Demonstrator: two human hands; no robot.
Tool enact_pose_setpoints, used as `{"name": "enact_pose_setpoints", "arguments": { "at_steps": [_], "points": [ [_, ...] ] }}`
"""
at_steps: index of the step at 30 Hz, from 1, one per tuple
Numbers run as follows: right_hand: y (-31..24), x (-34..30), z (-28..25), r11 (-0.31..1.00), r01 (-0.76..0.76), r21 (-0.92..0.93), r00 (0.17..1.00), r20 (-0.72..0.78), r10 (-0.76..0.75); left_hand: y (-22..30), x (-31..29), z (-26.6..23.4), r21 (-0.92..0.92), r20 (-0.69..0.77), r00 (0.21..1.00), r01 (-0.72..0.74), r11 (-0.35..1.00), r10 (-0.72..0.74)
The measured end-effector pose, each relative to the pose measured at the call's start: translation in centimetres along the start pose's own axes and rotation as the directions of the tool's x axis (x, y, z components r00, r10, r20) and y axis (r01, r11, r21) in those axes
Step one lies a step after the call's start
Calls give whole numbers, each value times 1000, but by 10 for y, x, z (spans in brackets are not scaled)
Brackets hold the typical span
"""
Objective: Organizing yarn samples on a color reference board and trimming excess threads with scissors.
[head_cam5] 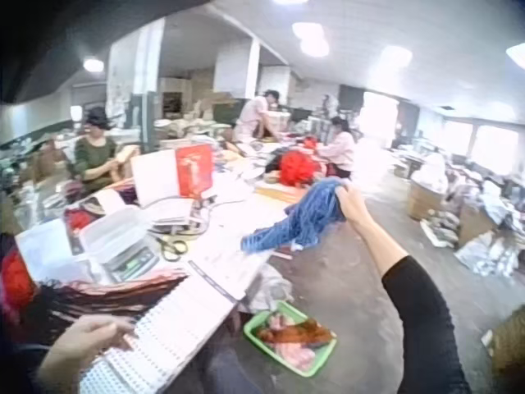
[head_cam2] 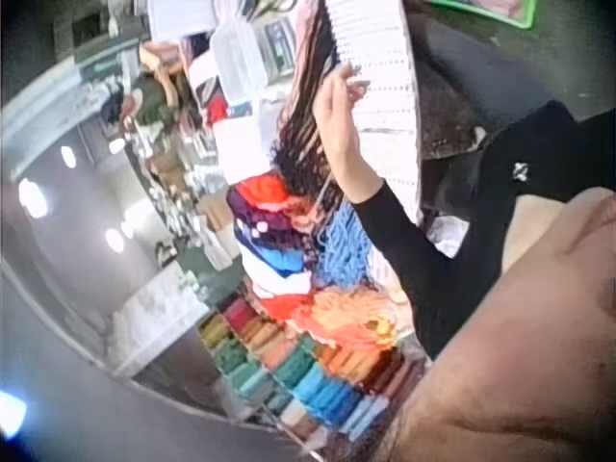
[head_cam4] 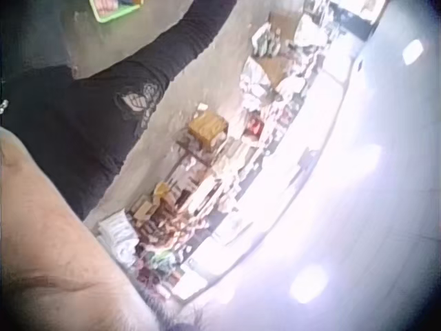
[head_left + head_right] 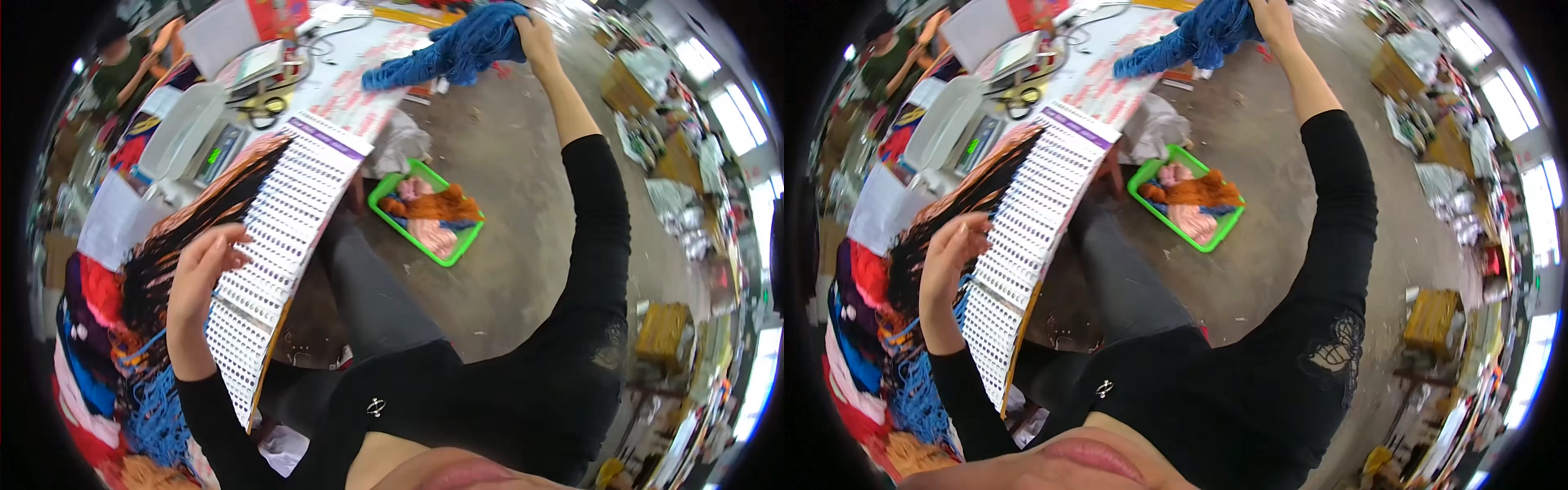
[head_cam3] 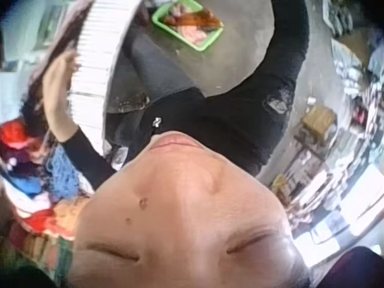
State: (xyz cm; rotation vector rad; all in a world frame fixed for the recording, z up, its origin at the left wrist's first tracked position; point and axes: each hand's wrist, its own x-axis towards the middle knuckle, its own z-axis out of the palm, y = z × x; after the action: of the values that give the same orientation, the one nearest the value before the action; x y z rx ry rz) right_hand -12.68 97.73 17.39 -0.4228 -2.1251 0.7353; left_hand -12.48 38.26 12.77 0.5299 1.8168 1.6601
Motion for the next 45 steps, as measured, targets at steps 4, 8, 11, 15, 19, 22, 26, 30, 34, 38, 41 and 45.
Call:
{"name": "enact_pose_setpoints", "arguments": {
  "at_steps": [4, 8, 11, 15, 19, 22, 26, 30, 34, 38, 41, 45],
  "points": [
    [-72, -50, -95, 729, -425, 536, 904, 293, 312, 31, 93, 74, 434, 210, 893, -449, 781, 397],
    [-62, -94, -136, 865, -329, 378, 891, 427, 152, 58, 156, 210, 73, 363, 779, -571, 818, 511],
    [-80, -127, -168, 955, -174, 241, 814, 581, 1, 51, 186, 316, -104, 350, 769, -536, 838, 535],
    [-77, -173, -220, 995, -12, 97, 849, 528, -41, 56, 146, 389, -107, 642, 695, -337, 935, 324],
    [-60, -223, -264, 989, -114, 100, 916, 396, 65, 56, 133, 420, -278, 624, 708, -196, 940, 332],
    [-36, -281, -278, 994, 23, 104, 1000, 13, -24, 77, 117, 434, -145, 742, 544, -439, 887, 391],
    [-39, -367, -261, 203, -139, 969, 940, 193, -280, 88, 95, 433, 77, 798, 345, -872, 484, 494],
    [-55, -406, -162, 395, -710, 583, 525, 812, -254, 116, 78, 414, 323, 824, 372, -928, 184, 427],
    [2, -397, -92, 52, -788, 613, 599, 784, -163, 147, 74, 391, 446, 831, 340, -881, -161, 441],
    [93, -356, -100, -67, -636, 768, 713, 619, 330, 165, 83, 373, 487, 845, 267, -743, -460, 463],
    [85, -292, -162, 167, -497, 852, 838, 421, 346, 186, 76, 346, 669, 673, 434, -703, -242, 599],
    [-41, -223, -243, 672, 105, 733, 984, -173, 34, 220, 119, 264, 840, 278, 326, -538, -64, 903]
  ]
}}
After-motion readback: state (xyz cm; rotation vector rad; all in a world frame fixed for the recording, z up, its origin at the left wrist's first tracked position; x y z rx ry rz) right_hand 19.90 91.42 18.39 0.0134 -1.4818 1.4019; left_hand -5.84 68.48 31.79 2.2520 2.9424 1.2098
